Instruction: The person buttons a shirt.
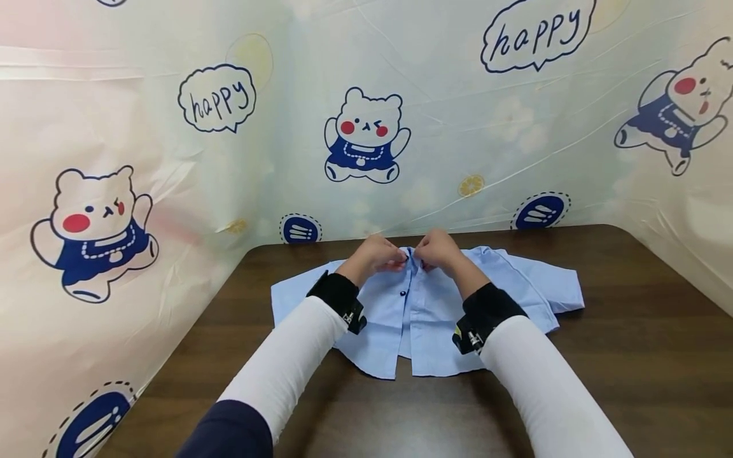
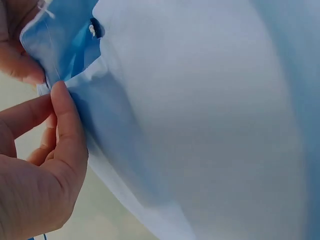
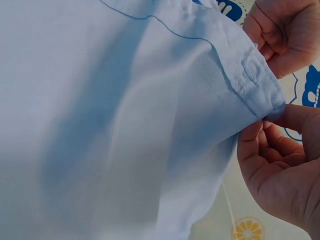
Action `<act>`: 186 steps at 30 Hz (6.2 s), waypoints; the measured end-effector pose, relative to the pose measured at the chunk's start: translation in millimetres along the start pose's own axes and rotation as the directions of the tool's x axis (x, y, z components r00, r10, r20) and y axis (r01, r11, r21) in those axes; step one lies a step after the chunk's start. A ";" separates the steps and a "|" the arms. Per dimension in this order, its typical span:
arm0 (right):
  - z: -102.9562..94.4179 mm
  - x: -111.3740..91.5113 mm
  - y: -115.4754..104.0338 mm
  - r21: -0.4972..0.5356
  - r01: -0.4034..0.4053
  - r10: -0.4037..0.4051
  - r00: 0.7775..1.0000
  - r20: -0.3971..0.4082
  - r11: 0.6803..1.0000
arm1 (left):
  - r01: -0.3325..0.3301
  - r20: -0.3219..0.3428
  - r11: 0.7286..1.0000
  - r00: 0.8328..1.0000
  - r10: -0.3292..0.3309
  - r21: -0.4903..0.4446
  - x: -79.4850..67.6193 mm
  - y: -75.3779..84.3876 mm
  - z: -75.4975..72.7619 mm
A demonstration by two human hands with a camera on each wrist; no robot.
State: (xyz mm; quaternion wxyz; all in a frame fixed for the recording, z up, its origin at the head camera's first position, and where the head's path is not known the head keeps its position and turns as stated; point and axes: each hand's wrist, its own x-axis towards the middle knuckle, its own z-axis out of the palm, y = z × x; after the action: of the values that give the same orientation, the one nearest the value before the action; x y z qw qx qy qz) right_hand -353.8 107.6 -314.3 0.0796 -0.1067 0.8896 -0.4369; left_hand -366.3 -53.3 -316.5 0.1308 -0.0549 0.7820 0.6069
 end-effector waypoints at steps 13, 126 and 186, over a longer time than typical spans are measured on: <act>7.4 -2.3 2.5 0.119 -0.005 0.007 1.000 -0.015 0.993 | 0.064 0.069 0.987 0.996 -0.054 -0.145 -3.6 -4.3 0.7; 31.3 -56.0 -4.1 -0.150 -0.053 0.061 0.997 0.051 0.987 | -0.096 0.162 0.909 0.986 0.032 0.406 -51.8 -27.6 5.8; 33.3 -61.0 6.5 0.155 -0.112 0.101 0.992 0.077 0.982 | -0.002 0.075 0.998 0.997 0.007 -0.059 -61.2 -37.9 8.0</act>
State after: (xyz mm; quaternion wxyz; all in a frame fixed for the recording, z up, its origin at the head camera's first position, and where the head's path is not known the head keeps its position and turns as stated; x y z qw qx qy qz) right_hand -287.9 102.0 -336.7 0.1416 -0.0674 0.8531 -0.4976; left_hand -297.2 -59.8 -337.2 0.1573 -0.0339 0.7585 0.6315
